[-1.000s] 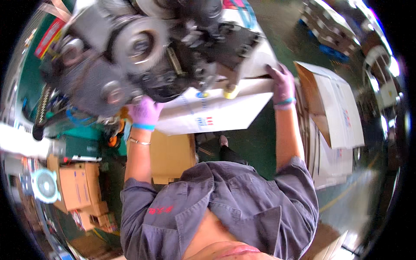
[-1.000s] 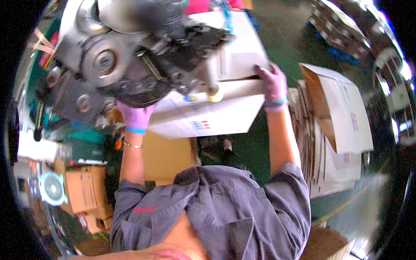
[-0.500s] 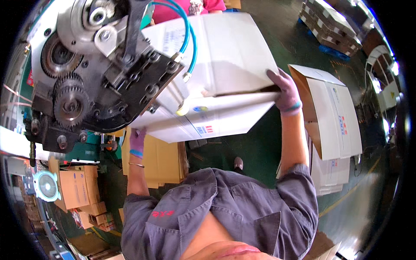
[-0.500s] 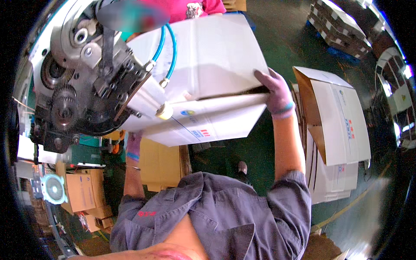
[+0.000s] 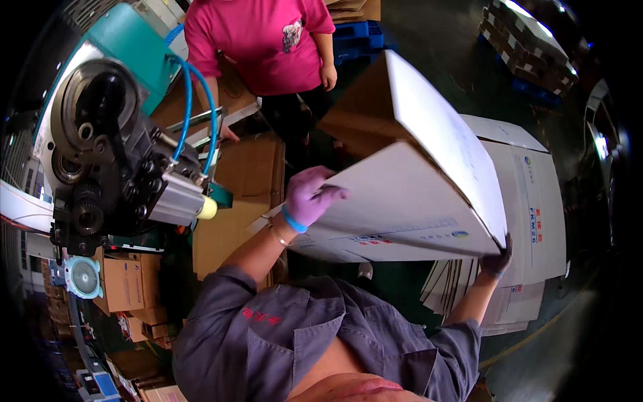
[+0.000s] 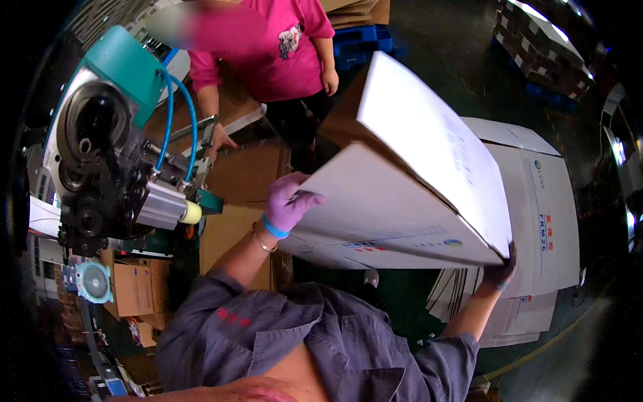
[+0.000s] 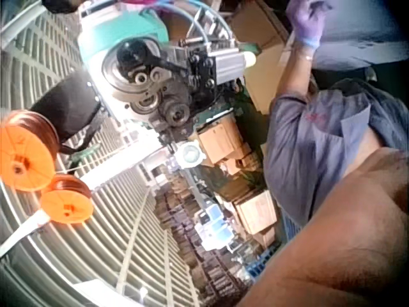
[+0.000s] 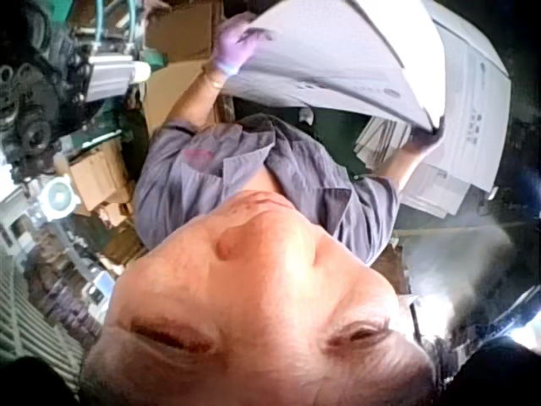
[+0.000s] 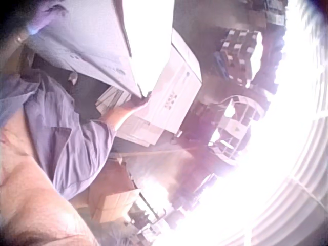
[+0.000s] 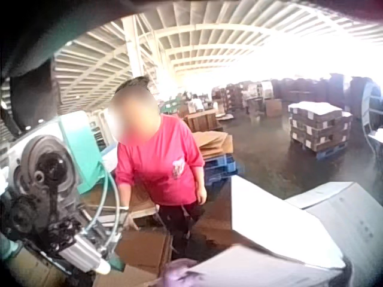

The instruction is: The person folds cardboard boxes by hand and with the assistance of a machine, placing each folded box onto a growing stack on the floor.

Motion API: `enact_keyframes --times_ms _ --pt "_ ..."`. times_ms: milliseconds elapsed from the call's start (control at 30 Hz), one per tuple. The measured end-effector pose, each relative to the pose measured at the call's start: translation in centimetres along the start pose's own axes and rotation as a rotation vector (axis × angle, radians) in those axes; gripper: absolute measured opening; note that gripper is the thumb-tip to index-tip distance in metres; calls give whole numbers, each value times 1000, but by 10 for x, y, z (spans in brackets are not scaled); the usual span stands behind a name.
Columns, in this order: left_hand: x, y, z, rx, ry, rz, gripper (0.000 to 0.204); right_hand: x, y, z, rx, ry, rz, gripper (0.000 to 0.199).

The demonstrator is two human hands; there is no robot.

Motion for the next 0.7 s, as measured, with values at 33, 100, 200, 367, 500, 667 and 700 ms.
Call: enact_keyframes --times_ms 33,100,200,367,500,667,700 --pt "14 20 -22 126 -54 -61 34 -22 -3 -1 -17 -33 7 48" --pt "30 42 -52 215 -70 -130 34 -58 4 7 62 33 -39 53" --pt "50 76 -86 423 -140 -179 33 -67 21 33 -3 130 -102 55" --pt "73 79 -91 421 -503 99 24 -116 4 28 67 -241 -109 47" --pt "88 28 -96 -119 -837 589 83 -118 13 37 71 -146 -56 45" --pt "59 -105 -147 -727 -479 910 81 -16 28 35 -40 -381 117 49" --pt "48 -129 -167 -768 -368 976 80 -14 35 34 -36 -389 137 53"
Point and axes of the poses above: each hand's wrist, its own z-axis away from the middle knuckle, its own x-axis out of the palm, y = z × x, the point moved 9 cm from there along -z, towards the middle knuckle, and after that the axes turned 7 degrees about -y, right-handed, at the moved point
